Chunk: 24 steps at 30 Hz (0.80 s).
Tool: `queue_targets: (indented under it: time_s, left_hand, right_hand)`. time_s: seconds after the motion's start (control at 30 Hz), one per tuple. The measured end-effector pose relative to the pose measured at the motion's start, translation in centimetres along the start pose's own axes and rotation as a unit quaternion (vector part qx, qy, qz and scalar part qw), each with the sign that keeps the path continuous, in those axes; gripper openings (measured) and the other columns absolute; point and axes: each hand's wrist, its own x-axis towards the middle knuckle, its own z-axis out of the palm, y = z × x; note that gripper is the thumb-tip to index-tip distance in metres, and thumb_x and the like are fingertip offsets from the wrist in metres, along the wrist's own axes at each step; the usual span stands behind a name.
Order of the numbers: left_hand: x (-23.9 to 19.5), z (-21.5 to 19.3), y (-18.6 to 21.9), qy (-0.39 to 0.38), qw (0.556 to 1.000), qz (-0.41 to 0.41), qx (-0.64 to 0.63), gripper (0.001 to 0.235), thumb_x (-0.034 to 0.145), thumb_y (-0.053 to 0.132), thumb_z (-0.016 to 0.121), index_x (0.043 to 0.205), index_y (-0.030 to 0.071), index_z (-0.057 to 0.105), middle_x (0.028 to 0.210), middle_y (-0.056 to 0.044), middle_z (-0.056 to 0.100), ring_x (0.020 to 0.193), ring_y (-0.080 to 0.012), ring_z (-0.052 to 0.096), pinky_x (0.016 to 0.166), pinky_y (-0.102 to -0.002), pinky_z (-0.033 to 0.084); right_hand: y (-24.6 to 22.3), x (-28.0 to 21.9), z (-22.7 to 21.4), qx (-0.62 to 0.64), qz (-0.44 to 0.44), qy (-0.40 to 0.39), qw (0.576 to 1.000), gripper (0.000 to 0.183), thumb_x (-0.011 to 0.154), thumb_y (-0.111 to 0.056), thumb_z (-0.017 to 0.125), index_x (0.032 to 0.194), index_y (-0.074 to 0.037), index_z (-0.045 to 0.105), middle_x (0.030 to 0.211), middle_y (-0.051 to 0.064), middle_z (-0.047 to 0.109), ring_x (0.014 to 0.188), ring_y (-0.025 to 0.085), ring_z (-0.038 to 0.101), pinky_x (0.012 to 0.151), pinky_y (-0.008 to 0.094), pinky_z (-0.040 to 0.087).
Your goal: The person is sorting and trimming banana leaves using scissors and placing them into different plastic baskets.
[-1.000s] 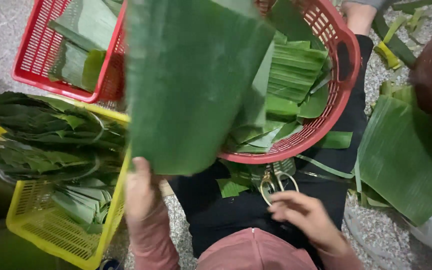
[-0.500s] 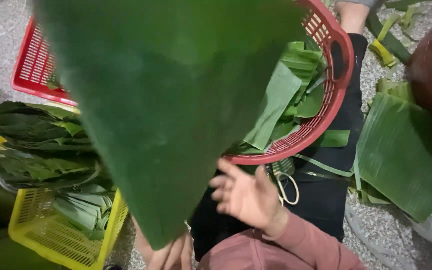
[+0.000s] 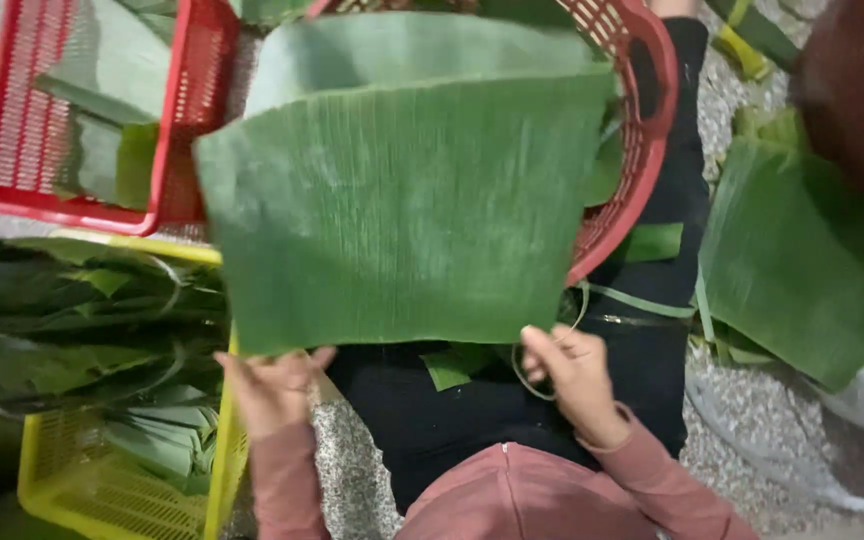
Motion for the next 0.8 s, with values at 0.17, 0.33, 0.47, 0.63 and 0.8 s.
queue_targets:
  time_s: [0.17, 0.33, 0.47, 0.63, 0.8]
  left_hand:
    - [-8.3, 5.5, -9.9, -0.177, 0.965, -0.154, 0.118, 0.048, 0.097, 0.041, 0.056, 0.11, -0.005, 0.063, 0.095, -0.043, 0.069, 0.082, -0.0564, 0.075, 0.075, -0.06, 0.066]
    - [-7.5, 3.5, -14.8, -0.268, 0.952, -0.082, 0.125, 0.05, 0.097, 0.019, 0.055, 0.142, -0.002, 0.051, 0.118, -0.024, 0.064, 0.096, -0.033, 0.066, 0.086, -0.043, 0.061]
    - [-6.9, 4.9, -16.1, -0.125, 0.984, -0.078, 0.1, 0.031, 0.097, 0.005, 0.064, 0.126, -0.007, 0.063, 0.101, -0.034, 0.074, 0.059, -0.035, 0.072, 0.052, -0.038, 0.065]
    - [-6.1, 0.9, -21.1, -0.094, 0.977, -0.179, 0.068, 0.023, 0.099, 0.01, 0.064, 0.12, 0.001, 0.067, 0.099, -0.031, 0.076, 0.057, -0.0385, 0.074, 0.054, -0.044, 0.066]
    - [-9.1, 6.4, -17.0, -0.082, 0.966, -0.243, 0.039, 0.018, 0.1, 0.011, 0.068, 0.091, -0.005, 0.07, 0.069, -0.027, 0.071, 0.051, -0.0421, 0.071, 0.052, -0.045, 0.065]
  right_hand:
    - [0.2, -2.0, 1.8, -0.132, -0.023, -0.151, 0.979, 0.029, 0.087, -0.013, 0.08, 0.059, -0.003, 0.077, 0.049, 0.013, 0.072, 0.043, 0.015, 0.066, 0.05, 0.024, 0.051]
    - [-0.7, -3.0, 1.1, -0.142, -0.05, -0.19, 0.97, 0.038, 0.093, -0.015, 0.072, 0.056, -0.005, 0.075, 0.047, 0.009, 0.069, 0.044, 0.016, 0.065, 0.053, 0.028, 0.055]
    - [-2.1, -2.7, -1.4, -0.246, -0.153, -0.171, 0.942, 0.036, 0.101, -0.018, 0.057, 0.071, -0.011, 0.077, 0.054, 0.004, 0.076, 0.038, 0.015, 0.068, 0.046, 0.026, 0.056]
    - [-3.5, -2.8, -4.8, -0.266, -0.118, -0.286, 0.913, 0.016, 0.089, -0.018, 0.072, 0.095, -0.005, 0.08, 0.069, 0.012, 0.079, 0.051, 0.022, 0.072, 0.052, 0.036, 0.059]
    - [-1.1, -1.5, -8.7, -0.083, 0.096, -0.249, 0.96, 0.078, 0.068, -0.008, 0.091, 0.14, 0.001, 0.061, 0.129, 0.017, 0.075, 0.103, 0.023, 0.073, 0.093, 0.041, 0.059]
